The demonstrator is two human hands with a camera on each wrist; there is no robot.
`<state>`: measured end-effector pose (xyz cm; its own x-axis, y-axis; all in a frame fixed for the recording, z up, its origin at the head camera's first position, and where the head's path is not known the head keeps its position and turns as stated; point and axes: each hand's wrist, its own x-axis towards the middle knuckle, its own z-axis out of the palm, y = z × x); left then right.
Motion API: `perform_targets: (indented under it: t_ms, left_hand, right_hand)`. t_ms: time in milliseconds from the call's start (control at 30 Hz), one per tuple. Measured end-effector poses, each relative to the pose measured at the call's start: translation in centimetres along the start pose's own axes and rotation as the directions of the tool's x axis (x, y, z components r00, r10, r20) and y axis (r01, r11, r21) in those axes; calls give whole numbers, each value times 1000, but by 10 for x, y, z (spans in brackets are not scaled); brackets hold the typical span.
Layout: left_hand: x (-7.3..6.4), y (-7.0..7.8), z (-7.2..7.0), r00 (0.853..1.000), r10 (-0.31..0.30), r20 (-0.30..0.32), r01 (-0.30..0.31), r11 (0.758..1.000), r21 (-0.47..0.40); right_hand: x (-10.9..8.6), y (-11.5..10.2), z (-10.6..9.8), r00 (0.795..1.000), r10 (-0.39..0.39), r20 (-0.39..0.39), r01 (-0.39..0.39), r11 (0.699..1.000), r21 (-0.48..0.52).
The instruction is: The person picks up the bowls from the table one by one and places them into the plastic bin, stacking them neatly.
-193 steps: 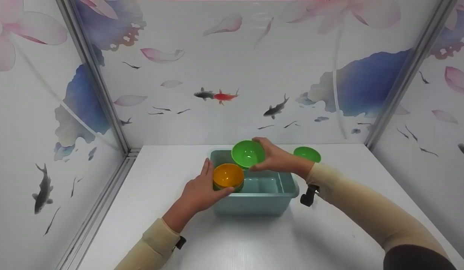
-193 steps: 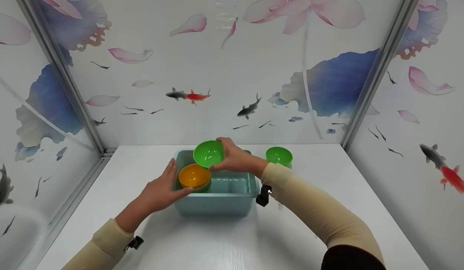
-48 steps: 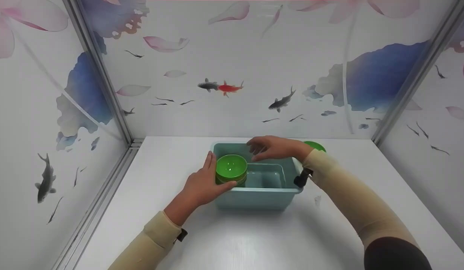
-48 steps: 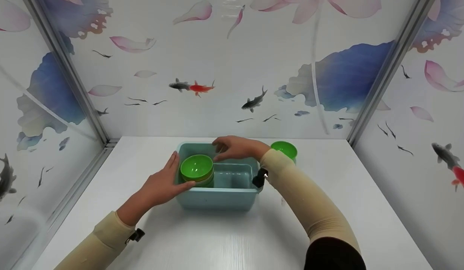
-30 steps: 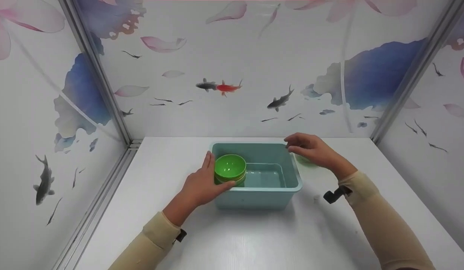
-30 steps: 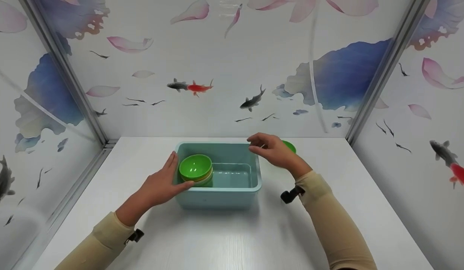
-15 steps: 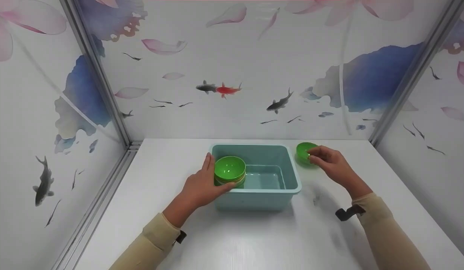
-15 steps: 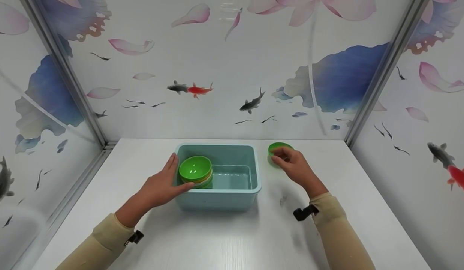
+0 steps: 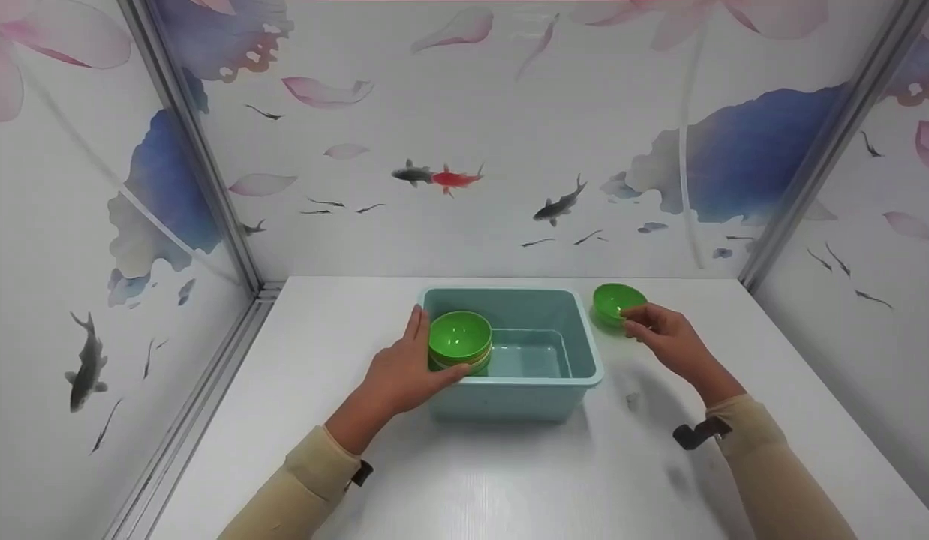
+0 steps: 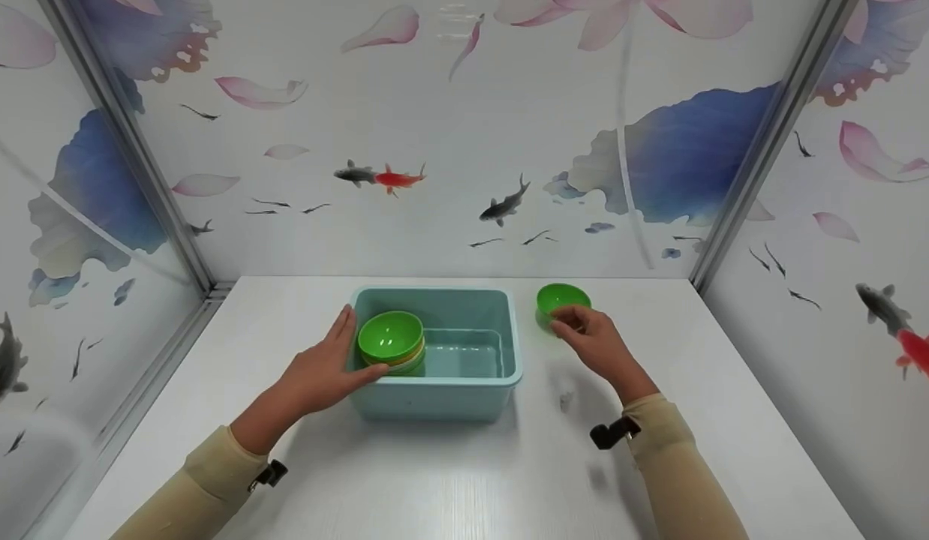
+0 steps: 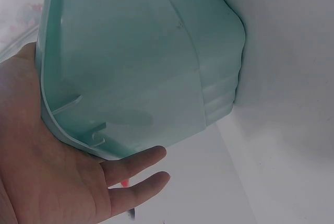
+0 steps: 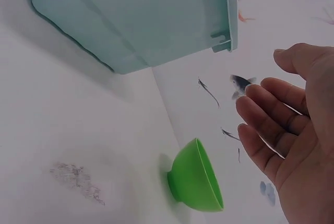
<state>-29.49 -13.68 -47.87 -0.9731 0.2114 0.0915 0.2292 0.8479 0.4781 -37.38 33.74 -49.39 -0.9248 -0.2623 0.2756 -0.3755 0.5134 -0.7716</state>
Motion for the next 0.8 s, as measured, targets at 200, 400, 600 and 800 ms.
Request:
perform_targets:
  t_ms: [200,400,600,800]
  left_hand:
    - [0,1,-1,1000,-4,2,4,1000,-7]
    - [-1,1,-2,1000,-1,0,1,1000,-17]
    - [0,1,-2,1000,2,-5,-3,1000,-15]
    - [-1,1,-1,1000,0,-10,0,1000,-12]
  right_hand:
    - [5,9,-1,985,69,-155,-82,993,-84]
    - [14,27,3,966,152,-211,-176,979,-101]
    - [27,50,7,952,222,-210,-247,964,-102]
    - [43,74,10,929,337,-156,-356,927,-121]
